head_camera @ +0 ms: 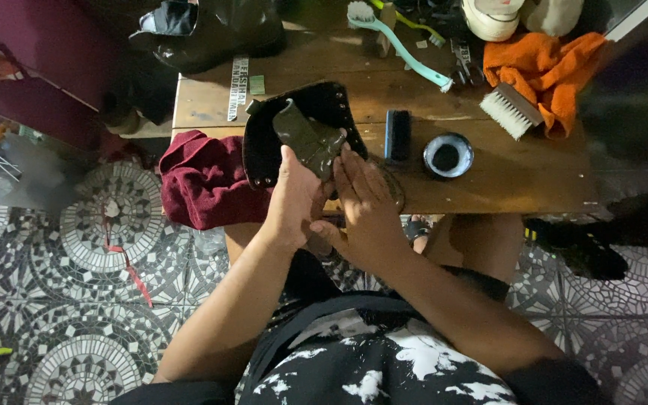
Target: Cleaning and polishing a green boot at a workbench using a cleaning agent and a cloth.
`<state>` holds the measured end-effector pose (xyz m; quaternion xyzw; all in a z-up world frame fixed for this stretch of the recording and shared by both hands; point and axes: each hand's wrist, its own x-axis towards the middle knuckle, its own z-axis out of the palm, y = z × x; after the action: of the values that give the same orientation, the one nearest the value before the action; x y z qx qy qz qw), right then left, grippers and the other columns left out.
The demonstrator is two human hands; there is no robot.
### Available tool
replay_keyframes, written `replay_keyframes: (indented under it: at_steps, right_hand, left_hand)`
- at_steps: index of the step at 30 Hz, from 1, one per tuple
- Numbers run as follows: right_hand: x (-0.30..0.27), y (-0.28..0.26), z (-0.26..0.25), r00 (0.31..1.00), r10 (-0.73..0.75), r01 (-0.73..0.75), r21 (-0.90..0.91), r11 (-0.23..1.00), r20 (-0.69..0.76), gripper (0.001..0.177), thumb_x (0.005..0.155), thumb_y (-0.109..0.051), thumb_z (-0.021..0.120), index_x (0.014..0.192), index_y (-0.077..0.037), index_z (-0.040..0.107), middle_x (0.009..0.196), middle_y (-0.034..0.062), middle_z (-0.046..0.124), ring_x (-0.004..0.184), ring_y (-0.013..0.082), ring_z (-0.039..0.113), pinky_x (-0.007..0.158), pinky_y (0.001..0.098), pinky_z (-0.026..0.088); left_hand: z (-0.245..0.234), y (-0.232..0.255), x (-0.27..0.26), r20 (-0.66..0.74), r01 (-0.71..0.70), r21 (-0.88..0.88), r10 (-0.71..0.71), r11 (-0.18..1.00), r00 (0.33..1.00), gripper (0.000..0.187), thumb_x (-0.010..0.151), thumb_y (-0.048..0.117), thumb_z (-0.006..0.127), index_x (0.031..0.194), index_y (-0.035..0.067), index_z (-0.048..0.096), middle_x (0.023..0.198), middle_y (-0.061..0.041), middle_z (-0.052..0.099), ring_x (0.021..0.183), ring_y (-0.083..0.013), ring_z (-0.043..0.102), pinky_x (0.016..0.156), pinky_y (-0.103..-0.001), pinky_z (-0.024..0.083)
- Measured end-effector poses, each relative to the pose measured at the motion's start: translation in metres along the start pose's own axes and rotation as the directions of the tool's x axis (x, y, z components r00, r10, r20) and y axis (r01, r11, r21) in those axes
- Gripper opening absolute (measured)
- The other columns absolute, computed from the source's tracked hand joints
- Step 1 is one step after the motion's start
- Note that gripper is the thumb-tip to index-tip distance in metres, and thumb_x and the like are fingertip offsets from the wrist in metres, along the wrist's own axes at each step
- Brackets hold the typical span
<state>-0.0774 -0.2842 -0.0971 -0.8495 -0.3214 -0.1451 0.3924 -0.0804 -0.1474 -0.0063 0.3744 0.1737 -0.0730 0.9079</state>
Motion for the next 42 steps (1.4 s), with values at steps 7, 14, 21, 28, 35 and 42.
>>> replay_keyframes:
  at_steps: [7, 14, 21, 28, 35, 42]
  right_hand:
    - [-0.018, 0.036, 0.007, 0.975, -0.076, 0.161, -0.43, 0.888, 0.208, 0.099, 0.105, -0.078, 0.064, 0.167, 0.0, 0.058, 0.169, 0.0267, 0.056, 0.158, 0.0461, 0.053, 0.131, 0.0629, 0.039]
    - [-0.05, 0.081, 0.022, 0.94, 0.008, 0.131, -0.383, 0.914, 0.34, 0.077, 0.115, -0.069, 0.051, 0.161, -0.008, 0.063, 0.162, 0.0214, 0.059, 0.148, 0.0422, 0.06, 0.123, 0.0628, 0.044]
    - [-0.025, 0.038, 0.0, 0.949, 0.029, 0.056, -0.258, 0.965, 0.314, 0.079, 0.115, -0.067, 0.053, 0.166, -0.008, 0.061, 0.168, 0.0208, 0.056, 0.154, 0.0449, 0.055, 0.126, 0.0649, 0.04]
    - [-0.017, 0.06, 0.03, 0.933, 0.0, 0.039, -0.102, 0.994, 0.36, 0.096, 0.111, -0.074, 0.058, 0.177, -0.005, 0.043, 0.182, 0.03, 0.037, 0.166, 0.0508, 0.038, 0.136, 0.0709, 0.021]
    - [0.027, 0.023, -0.01, 0.876, -0.06, 0.157, -0.165, 0.974, 0.478, 0.112, 0.11, -0.081, 0.048, 0.185, -0.002, 0.018, 0.191, 0.0306, 0.008, 0.176, 0.0501, 0.015, 0.14, 0.0691, 0.005]
    - [0.013, 0.033, -0.009, 0.895, 0.024, 0.231, -0.509, 0.83, 0.445, 0.111, 0.107, -0.094, 0.035, 0.18, -0.011, 0.036, 0.191, 0.0134, 0.028, 0.176, 0.0294, 0.026, 0.144, 0.0547, 0.005]
  left_hand:
    - [-0.059, -0.059, 0.051, 0.105, -0.412, 0.241, 0.399, 0.879, 0.911, 0.048, 0.11, 0.033, 0.079, 0.149, 0.011, 0.064, 0.13, -0.007, 0.063, 0.122, -0.0179, 0.051, 0.11, -0.037, 0.038]
    - [-0.069, -0.059, 0.079, 0.36, -0.537, 0.681, 0.411, 0.497, 0.838, 0.1, 0.094, 0.017, 0.093, 0.175, -0.005, 0.04, 0.165, -0.038, 0.041, 0.156, -0.0664, 0.046, 0.126, -0.069, 0.047]
    - [-0.066, -0.03, 0.079, 0.569, -0.607, 0.794, 0.312, 0.031, 0.761, 0.065, 0.107, 0.033, 0.078, 0.163, 0.003, 0.063, 0.145, -0.023, 0.073, 0.145, -0.0428, 0.066, 0.124, -0.05, 0.049]
    - [-0.091, -0.041, 0.086, 0.536, -0.608, 0.686, 0.288, 0.399, 0.794, 0.109, 0.093, 0.02, 0.089, 0.181, -0.004, 0.029, 0.176, -0.04, 0.036, 0.168, -0.0527, 0.029, 0.139, -0.06, 0.022]
    - [-0.087, -0.039, 0.088, -0.023, -0.281, 0.587, 0.362, 0.759, 0.932, 0.069, 0.106, 0.063, 0.077, 0.148, 0.009, 0.076, 0.144, -0.021, 0.081, 0.142, -0.0295, 0.072, 0.122, -0.05, 0.055]
    - [-0.023, -0.033, 0.051, -0.381, -0.082, 0.348, 0.221, 0.934, 0.898, 0.075, 0.092, 0.07, 0.081, 0.13, 0.005, 0.081, 0.124, -0.018, 0.078, 0.124, -0.0291, 0.07, 0.109, -0.045, 0.053]
